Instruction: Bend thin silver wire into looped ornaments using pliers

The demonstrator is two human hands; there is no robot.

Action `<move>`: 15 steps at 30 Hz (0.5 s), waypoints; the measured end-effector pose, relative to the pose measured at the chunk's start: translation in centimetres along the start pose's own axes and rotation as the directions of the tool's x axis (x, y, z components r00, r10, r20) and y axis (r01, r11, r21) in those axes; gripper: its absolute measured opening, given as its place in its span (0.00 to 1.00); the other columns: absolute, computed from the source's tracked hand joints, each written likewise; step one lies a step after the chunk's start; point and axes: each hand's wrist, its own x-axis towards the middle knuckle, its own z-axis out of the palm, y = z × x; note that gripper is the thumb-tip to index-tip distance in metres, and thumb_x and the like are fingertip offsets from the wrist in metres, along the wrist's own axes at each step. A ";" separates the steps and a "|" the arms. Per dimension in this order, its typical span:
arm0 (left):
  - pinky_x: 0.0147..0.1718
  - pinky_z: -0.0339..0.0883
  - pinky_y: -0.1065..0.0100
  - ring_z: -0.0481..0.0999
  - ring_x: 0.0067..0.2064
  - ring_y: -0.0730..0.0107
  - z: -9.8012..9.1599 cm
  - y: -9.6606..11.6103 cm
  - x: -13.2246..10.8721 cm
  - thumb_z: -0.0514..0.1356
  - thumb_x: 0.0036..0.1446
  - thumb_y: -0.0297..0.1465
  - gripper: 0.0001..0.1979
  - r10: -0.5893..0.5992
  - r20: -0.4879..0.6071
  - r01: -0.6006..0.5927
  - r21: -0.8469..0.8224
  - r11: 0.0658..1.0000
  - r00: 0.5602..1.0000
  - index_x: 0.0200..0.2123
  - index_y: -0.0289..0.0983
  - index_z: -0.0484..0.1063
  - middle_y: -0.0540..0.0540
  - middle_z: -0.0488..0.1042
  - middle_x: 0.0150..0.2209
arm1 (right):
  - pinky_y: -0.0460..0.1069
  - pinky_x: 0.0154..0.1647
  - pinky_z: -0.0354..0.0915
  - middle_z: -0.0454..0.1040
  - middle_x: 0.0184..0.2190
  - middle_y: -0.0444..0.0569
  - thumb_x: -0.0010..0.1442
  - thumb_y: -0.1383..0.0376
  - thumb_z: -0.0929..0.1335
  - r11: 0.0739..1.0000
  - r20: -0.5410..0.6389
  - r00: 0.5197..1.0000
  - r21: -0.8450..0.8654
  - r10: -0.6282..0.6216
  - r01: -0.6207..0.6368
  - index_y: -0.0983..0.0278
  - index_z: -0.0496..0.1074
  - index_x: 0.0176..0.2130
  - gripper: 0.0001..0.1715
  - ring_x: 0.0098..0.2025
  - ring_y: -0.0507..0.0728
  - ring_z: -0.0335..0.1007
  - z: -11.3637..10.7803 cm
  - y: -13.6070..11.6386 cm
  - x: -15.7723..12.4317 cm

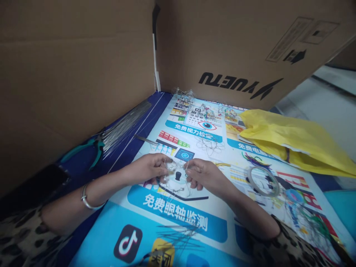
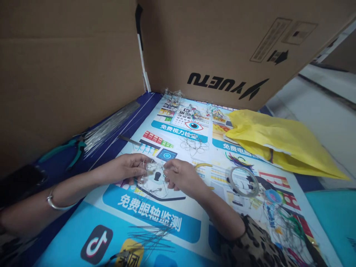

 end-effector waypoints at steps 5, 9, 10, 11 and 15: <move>0.18 0.65 0.75 0.73 0.27 0.72 0.4 -0.5 1.2 0.56 0.54 0.34 0.22 0.123 -0.155 -0.116 0.055 0.992 0.980 0.52 0.36 0.59 0.49 0.71 0.31 | 0.44 0.19 0.59 0.70 0.23 0.41 0.56 0.56 0.63 0.963 -0.147 0.989 -0.268 -0.034 -0.006 0.60 0.66 0.41 0.14 0.19 0.49 0.66 -0.8 0.0 0.3; 0.28 0.69 0.71 0.74 0.33 0.69 0.2 -0.8 1.5 0.56 0.55 0.33 0.20 0.272 -0.244 -0.185 0.326 0.927 0.931 0.51 0.36 0.62 0.46 0.72 0.37 | 0.46 0.27 0.60 0.73 0.26 0.45 0.58 0.55 0.62 0.814 -0.235 0.960 -0.581 -0.152 -0.014 0.60 0.66 0.46 0.19 0.26 0.53 0.69 -1.3 -0.8 -0.6; 0.33 0.69 0.69 0.74 0.36 0.68 0.2 -0.8 1.3 0.56 0.55 0.33 0.20 0.315 -0.260 -0.192 0.409 0.892 0.913 0.51 0.36 0.63 0.44 0.72 0.40 | 0.47 0.28 0.60 0.74 0.27 0.46 0.59 0.55 0.62 0.769 -0.241 0.955 -0.639 -0.170 -0.024 0.61 0.66 0.48 0.20 0.28 0.54 0.70 -1.4 -1.0 -0.9; 0.37 0.69 0.67 0.74 0.40 0.66 0.2 -0.8 1.2 0.56 0.56 0.33 0.20 0.353 -0.273 -0.187 0.488 0.853 0.895 0.51 0.36 0.63 0.43 0.72 0.43 | 0.47 0.29 0.60 0.74 0.28 0.47 0.59 0.54 0.61 0.725 -0.243 0.952 -0.688 -0.187 -0.034 0.61 0.66 0.49 0.21 0.29 0.55 0.70 -1.5 -1.2 -1.4; 0.44 0.67 0.61 0.70 0.48 0.60 0.3 -0.7 0.4 0.55 0.58 0.34 0.16 0.459 -0.274 -0.129 0.729 0.673 0.845 0.49 0.37 0.66 0.42 0.69 0.49 | 0.49 0.32 0.60 0.75 0.33 0.50 0.61 0.56 0.61 0.521 -0.244 0.903 -0.853 -0.354 -0.026 0.62 0.68 0.49 0.19 0.34 0.57 0.69 -2.0 -0.6 -2.7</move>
